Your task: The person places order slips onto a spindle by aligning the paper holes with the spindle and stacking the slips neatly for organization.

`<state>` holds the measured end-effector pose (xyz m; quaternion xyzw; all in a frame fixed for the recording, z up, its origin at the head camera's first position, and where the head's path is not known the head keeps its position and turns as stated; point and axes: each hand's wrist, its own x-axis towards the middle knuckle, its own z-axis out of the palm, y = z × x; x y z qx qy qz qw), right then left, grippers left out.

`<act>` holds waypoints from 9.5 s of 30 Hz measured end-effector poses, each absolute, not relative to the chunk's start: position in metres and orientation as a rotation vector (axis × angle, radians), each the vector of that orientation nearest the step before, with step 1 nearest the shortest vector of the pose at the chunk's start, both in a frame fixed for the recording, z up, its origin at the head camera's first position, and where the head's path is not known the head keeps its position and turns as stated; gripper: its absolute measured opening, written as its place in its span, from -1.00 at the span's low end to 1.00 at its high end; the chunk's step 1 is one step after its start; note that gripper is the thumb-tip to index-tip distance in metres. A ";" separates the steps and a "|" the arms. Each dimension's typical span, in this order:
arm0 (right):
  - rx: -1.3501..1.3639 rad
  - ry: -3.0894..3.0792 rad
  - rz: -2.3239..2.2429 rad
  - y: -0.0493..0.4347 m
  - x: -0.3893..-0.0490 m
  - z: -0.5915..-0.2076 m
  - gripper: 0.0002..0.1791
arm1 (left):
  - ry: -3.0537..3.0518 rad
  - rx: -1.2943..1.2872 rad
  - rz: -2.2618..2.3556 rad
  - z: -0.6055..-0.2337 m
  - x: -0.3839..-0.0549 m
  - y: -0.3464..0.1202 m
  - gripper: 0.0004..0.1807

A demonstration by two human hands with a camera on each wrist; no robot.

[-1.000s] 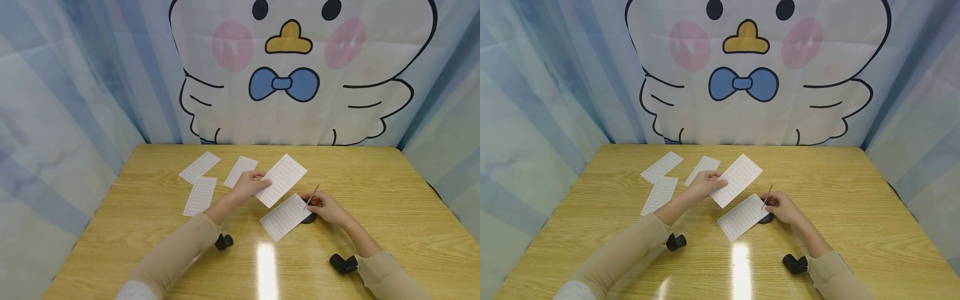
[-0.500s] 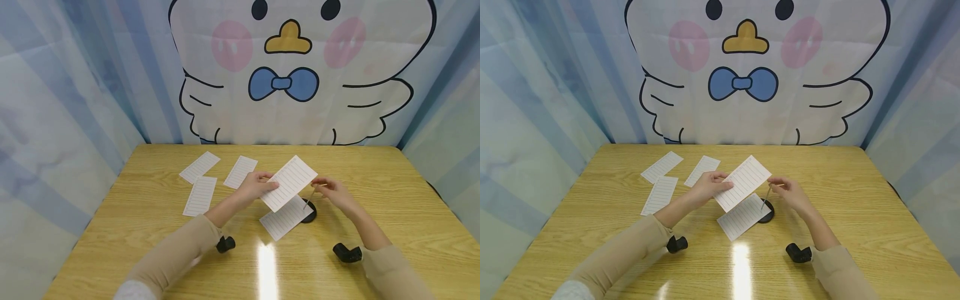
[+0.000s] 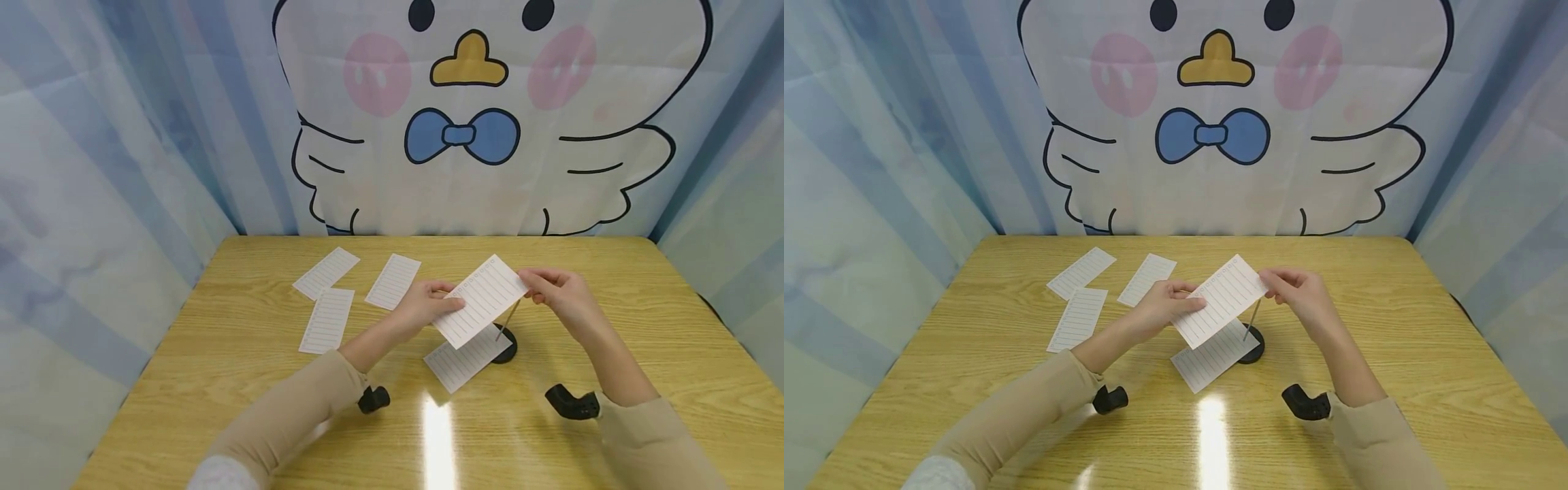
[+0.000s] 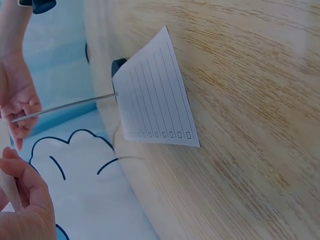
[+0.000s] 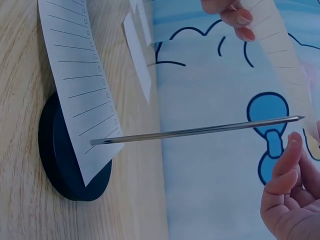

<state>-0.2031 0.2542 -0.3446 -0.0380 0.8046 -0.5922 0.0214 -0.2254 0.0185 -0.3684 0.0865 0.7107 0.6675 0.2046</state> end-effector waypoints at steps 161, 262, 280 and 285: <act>-0.160 2.547 -1.232 0.265 -0.211 -0.428 -0.74 | 2.175 0.179 1.553 -0.432 -0.222 -0.003 -0.74; -0.106 2.509 -1.273 0.263 -0.211 -0.429 -0.76 | 2.556 -0.083 1.511 -0.417 -0.251 -0.128 -0.55; -0.105 2.510 -1.254 0.263 -0.212 -0.429 -0.78 | 2.339 -0.017 1.752 -0.400 -0.245 -0.088 -0.50; -0.090 2.505 -1.254 0.263 -0.213 -0.429 -0.78 | 2.331 0.002 1.709 -0.392 -0.242 -0.072 -0.47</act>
